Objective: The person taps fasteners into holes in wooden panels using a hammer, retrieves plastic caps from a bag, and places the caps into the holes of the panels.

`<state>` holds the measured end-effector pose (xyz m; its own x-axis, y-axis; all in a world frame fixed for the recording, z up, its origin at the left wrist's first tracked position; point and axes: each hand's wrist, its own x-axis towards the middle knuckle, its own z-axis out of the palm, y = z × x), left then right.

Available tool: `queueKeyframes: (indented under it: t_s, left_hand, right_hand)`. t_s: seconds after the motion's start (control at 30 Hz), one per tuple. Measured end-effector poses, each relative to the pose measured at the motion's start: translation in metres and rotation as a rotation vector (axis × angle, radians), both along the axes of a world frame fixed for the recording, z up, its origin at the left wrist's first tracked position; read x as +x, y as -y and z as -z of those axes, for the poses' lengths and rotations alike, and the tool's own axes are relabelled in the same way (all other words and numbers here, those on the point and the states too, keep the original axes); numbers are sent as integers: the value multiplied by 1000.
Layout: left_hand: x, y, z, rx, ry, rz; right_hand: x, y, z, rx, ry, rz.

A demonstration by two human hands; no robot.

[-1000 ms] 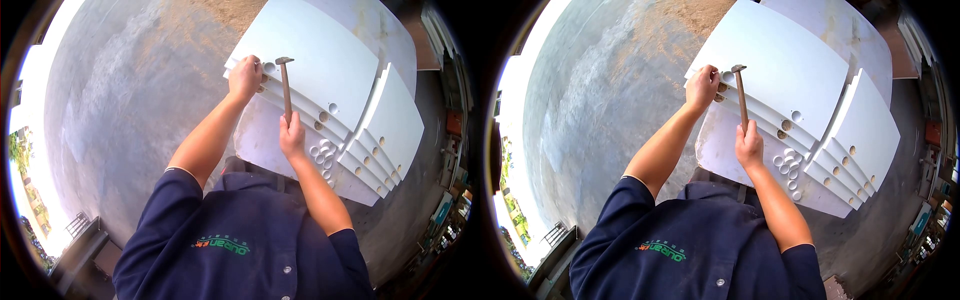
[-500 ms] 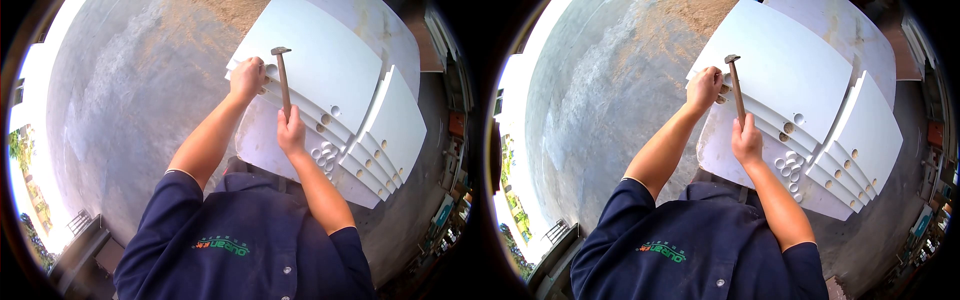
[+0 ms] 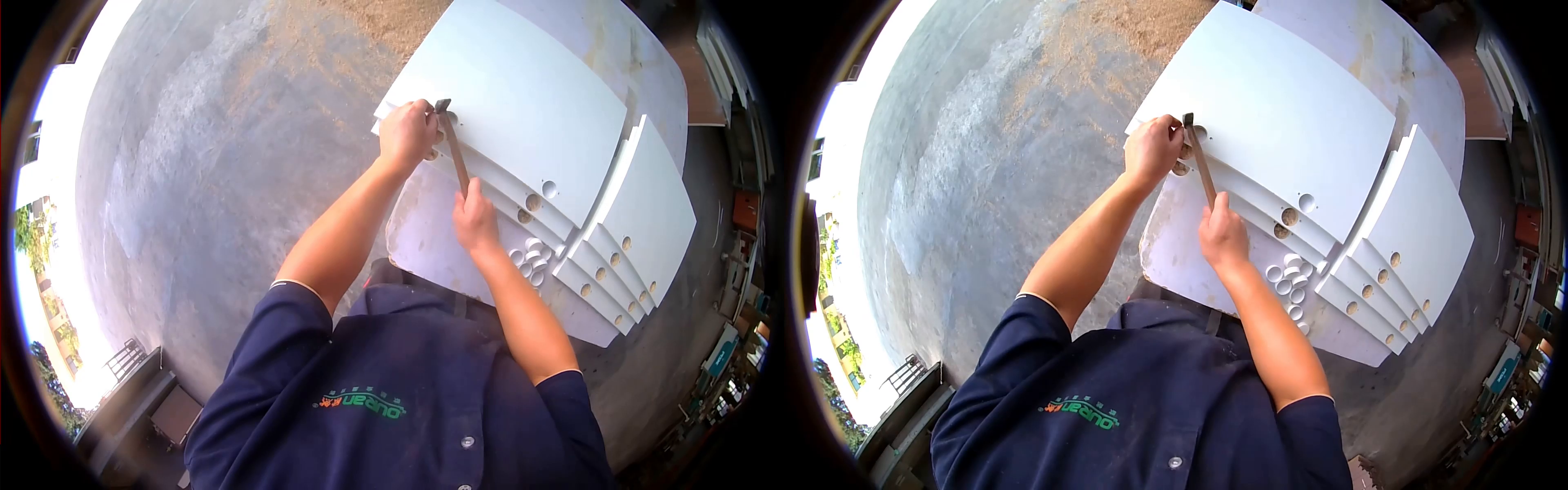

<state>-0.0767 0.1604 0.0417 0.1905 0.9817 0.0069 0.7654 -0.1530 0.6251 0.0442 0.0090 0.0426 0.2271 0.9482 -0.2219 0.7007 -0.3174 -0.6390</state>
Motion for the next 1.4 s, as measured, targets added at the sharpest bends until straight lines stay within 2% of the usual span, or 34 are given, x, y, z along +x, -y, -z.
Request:
queueKeyframes:
  t_s: [0.1,0.2,0.23,0.3,0.33,0.4,0.47,0.6,0.63,0.8,0.83,0.93,0.97,1.07,1.17,1.27,1.3,1.4]
  left_hand:
    - [0,-1,-13,-256,145,-117]
    - [-3,1,-9,-156,85,-106]
    - [-5,3,-15,-203,137,-137]
    - [-7,11,-32,-300,243,-195]
    - [-9,8,-25,-263,257,-213]
    - [-16,9,-3,-195,285,-257]
    - [-24,13,11,-253,418,-302]
    - [-38,17,20,-349,669,-357]
    - [-40,19,22,-356,715,-370]
    - [-47,24,11,-442,833,-425]
    - [-49,22,11,-445,838,-420]
    - [-53,35,13,-502,843,-418]
    - [-53,34,15,-518,853,-420]
    - [-53,41,14,-500,801,-434]
    - [-52,37,24,-349,648,-330]
    - [-39,34,9,-175,574,-164]
    - [-35,30,7,-135,465,-88]
    - [-20,19,5,-166,319,54]
  right_hand:
    - [0,-1,5,19,-83,46]
    - [-3,-2,-15,115,-190,77]
    - [-4,-2,-20,159,-221,79]
    - [-2,5,0,6,-107,29]
    - [-1,2,10,-59,-45,2]
    - [-3,2,14,13,-69,6]
    - [-8,4,7,30,-127,38]
    - [-6,5,3,69,-177,62]
    - [-4,5,13,-25,-66,26]
    - [-10,11,3,119,-204,87]
    - [-12,6,0,175,-240,102]
    - [-9,10,25,3,-36,61]
    - [-10,12,31,52,13,73]
    - [-12,12,21,138,-112,87]
    - [-11,4,5,210,-176,152]
    - [-5,5,0,258,-182,177]
    - [-2,7,3,270,-167,186]
    - [8,25,3,254,-179,214]
